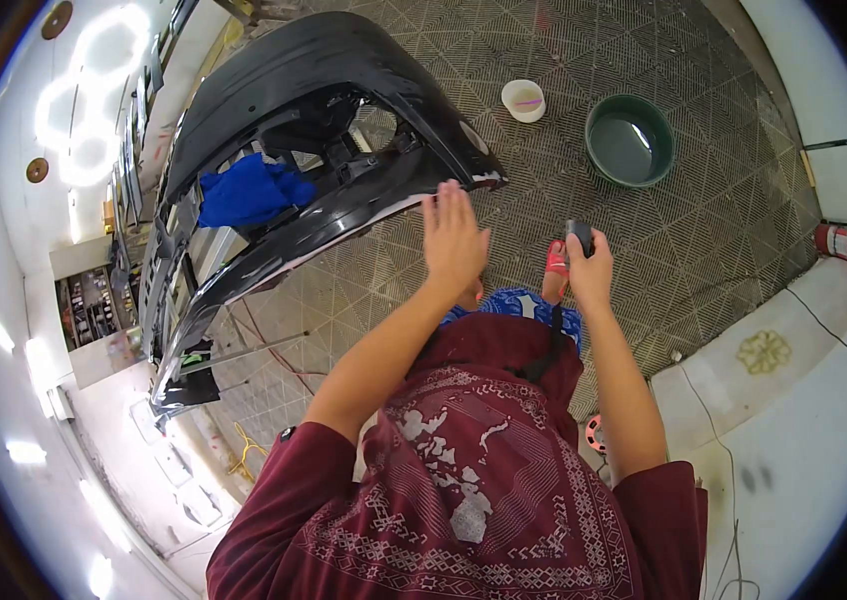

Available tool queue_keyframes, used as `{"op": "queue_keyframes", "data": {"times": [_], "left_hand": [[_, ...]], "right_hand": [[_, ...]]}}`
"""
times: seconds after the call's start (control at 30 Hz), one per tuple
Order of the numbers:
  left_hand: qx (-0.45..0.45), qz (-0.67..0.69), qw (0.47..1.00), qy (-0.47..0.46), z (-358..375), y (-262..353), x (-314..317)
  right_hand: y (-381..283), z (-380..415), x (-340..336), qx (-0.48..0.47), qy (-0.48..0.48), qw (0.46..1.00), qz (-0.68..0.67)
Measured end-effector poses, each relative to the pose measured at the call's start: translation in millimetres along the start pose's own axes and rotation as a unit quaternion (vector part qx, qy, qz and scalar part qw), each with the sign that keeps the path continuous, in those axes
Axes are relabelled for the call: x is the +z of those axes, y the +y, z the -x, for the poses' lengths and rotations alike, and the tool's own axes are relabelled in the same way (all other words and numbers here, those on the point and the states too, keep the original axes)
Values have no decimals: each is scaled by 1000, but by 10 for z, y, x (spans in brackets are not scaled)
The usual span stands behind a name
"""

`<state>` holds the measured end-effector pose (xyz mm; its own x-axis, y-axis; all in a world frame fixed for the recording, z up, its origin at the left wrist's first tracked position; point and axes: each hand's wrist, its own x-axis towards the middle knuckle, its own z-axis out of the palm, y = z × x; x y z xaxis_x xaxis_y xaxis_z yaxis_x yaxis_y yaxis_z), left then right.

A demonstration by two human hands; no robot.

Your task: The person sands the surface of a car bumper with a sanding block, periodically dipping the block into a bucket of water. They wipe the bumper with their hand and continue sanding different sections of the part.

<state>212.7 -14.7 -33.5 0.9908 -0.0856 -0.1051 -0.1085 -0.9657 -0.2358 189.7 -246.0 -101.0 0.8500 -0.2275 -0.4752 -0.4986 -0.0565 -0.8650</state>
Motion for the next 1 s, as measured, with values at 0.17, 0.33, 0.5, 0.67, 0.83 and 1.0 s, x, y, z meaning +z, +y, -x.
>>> {"op": "queue_keyframes", "data": {"times": [0.17, 0.33, 0.5, 0.67, 0.83, 1.0], "left_hand": [[-21, 274, 961, -9, 76, 337, 18], [-415, 427, 804, 6, 87, -177, -100], [-518, 576, 626, 86, 47, -646, -328], [-493, 577, 641, 113, -65, -468, -215], [-473, 577, 658, 100, -245, -264, 32], [-484, 569, 663, 52, -382, -112, 178]], "right_hand": [[275, -112, -200, 13, 11, 1000, -1], [393, -140, -286, 59, 9, 998, -14], [376, -180, -267, 73, -3, 997, -13], [180, -268, -240, 71, -11, 997, -10], [189, -412, -313, 37, -22, 999, -21], [27, -353, -417, 49, -17, 998, -21]]}}
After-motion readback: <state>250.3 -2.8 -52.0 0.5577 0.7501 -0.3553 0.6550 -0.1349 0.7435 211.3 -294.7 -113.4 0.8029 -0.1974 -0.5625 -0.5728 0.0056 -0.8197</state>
